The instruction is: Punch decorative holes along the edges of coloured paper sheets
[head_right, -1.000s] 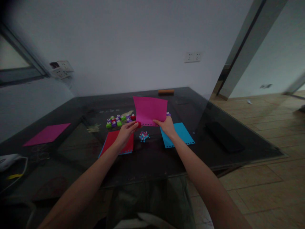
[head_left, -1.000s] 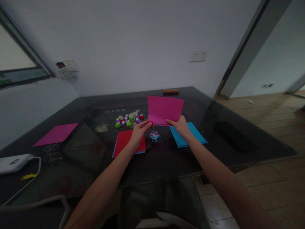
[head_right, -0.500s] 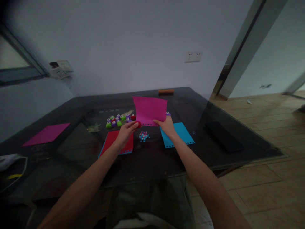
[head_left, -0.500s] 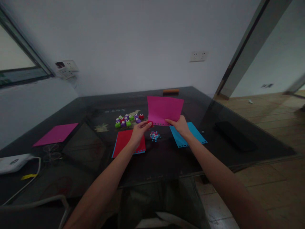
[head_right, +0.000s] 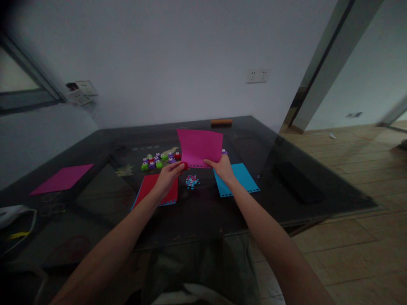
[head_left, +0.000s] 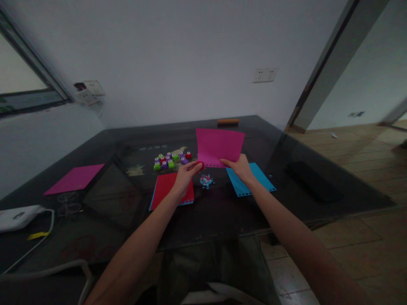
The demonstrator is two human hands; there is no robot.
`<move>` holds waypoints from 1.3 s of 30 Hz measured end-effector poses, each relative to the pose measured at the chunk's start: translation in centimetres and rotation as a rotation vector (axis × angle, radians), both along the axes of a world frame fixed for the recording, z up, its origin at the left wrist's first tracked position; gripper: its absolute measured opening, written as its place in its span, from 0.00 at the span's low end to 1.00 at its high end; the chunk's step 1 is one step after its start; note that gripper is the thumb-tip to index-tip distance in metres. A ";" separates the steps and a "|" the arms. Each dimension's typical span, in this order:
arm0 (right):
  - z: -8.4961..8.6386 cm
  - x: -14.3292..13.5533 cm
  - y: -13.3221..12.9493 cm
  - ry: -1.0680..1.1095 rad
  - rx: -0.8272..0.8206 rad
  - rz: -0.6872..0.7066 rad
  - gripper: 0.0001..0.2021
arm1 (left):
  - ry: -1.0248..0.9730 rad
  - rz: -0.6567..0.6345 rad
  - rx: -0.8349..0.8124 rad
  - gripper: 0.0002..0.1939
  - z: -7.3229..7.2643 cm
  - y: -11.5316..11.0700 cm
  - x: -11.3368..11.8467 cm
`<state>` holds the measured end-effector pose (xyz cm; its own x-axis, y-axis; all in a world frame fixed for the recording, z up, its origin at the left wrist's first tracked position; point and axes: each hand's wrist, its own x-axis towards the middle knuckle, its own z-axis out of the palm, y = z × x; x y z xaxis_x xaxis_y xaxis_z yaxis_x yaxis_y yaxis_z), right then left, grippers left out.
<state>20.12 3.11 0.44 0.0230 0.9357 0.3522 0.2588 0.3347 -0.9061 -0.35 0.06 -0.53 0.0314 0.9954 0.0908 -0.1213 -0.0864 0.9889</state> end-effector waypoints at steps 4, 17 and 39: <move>-0.1 0.0 0.1 0.000 -0.007 -0.007 0.13 | -0.010 -0.008 0.007 0.17 -0.1 0.1 0.0; -0.5 0.1 0.5 0.025 0.041 0.008 0.14 | -0.043 -0.014 0.023 0.15 -0.1 0.1 0.0; -0.4 0.0 0.3 0.037 0.026 -0.011 0.13 | -0.082 0.021 0.061 0.13 -0.4 0.1 0.2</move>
<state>20.10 3.41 0.04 0.0467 0.9258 0.3750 0.2294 0.3555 -0.9061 -0.11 0.21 -0.88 0.0004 0.9883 0.1523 -0.1989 -0.1492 0.9686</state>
